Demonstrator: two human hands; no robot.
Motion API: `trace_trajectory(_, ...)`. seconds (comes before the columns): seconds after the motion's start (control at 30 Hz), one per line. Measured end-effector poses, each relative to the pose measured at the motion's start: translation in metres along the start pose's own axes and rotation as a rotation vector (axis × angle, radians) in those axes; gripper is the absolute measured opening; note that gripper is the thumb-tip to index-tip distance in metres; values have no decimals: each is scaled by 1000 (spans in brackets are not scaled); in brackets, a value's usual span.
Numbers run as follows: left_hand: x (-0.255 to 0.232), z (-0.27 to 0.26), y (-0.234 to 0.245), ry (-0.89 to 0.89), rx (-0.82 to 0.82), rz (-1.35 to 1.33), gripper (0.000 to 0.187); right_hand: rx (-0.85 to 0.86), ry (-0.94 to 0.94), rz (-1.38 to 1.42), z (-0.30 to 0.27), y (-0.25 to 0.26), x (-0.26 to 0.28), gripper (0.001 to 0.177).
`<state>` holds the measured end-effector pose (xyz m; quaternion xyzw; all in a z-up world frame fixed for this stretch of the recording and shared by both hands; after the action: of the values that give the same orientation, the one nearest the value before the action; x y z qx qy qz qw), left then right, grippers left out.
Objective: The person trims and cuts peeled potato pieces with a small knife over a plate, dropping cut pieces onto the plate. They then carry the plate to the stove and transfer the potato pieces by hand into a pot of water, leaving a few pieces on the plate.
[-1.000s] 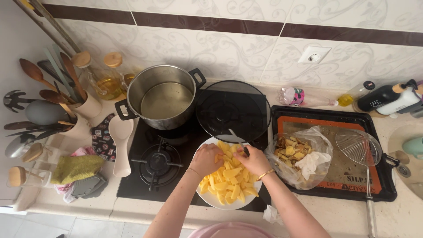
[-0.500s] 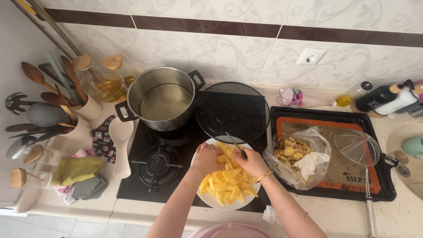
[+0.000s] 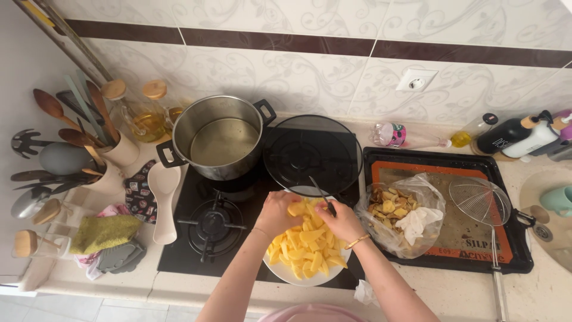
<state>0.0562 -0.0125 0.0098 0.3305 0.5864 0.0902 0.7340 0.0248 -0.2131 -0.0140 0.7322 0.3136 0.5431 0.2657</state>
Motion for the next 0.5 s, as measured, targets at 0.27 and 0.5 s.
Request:
trace_trajectory(0.27,-47,-33,20,-12,-2,-719,55,8,303,339,-24,-1,24,49)
trace_trajectory(0.5,-23,-65,-25,333,20,-1552,47,7,292,-159,-53,-7,24,48)
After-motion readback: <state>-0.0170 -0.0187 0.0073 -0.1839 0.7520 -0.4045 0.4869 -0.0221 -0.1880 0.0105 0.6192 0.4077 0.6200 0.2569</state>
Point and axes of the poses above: each hand's wrist, its own z-axis towards the middle knuckle, its own y-axis out of the back of the hand, x = y × z, the point moved 6 cm from there along z, towards the middle knuckle, and after that the axes turned 11 degrees about -z, right-handed, at the moved point
